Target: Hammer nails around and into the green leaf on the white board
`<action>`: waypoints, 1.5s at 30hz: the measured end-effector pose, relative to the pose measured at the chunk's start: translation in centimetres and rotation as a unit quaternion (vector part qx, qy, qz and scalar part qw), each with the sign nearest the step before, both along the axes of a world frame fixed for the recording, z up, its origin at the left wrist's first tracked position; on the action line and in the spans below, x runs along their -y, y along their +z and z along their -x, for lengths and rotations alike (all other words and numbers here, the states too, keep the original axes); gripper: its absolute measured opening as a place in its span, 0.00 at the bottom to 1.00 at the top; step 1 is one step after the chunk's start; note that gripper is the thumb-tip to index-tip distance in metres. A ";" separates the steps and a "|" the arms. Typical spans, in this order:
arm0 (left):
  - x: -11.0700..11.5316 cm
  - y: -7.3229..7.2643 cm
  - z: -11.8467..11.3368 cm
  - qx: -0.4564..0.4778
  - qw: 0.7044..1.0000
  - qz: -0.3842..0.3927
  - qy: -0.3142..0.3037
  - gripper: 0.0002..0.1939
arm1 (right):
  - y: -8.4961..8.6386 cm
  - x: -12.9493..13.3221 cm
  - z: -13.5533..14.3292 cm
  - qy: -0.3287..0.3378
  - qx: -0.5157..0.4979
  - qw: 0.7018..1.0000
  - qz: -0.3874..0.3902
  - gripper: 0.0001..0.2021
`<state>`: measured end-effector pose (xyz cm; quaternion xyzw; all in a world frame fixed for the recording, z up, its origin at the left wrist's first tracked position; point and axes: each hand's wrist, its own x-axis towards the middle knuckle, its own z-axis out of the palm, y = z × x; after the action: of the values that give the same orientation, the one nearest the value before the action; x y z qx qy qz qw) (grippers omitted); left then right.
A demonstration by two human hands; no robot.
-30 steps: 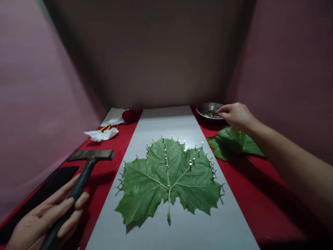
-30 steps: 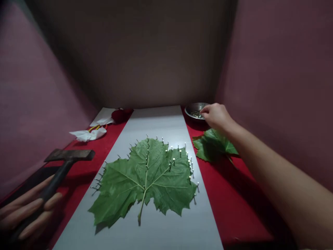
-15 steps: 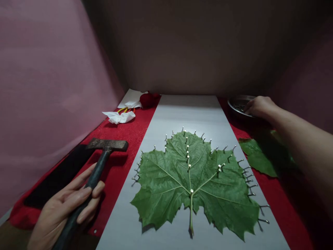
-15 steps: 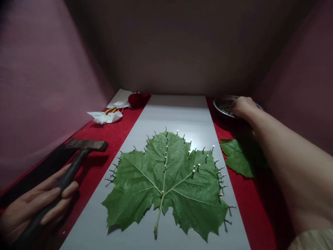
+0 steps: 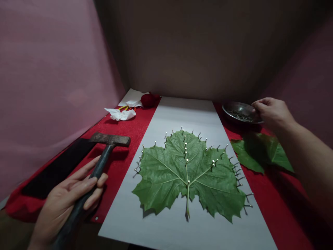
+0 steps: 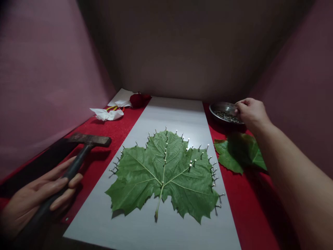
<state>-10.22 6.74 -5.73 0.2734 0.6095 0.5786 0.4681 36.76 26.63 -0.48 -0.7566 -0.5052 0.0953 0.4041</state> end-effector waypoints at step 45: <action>-0.5 -0.1 -0.5 -0.101 0.993 0.010 -0.060 0.41 | -5.8 8.7 5.9 0.209 0.104 0.948 -0.216 0.12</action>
<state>-9.76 7.28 -5.79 0.3618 0.6419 0.5124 0.4412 30.91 17.91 -6.25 -0.5346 -0.6996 -0.0125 0.4740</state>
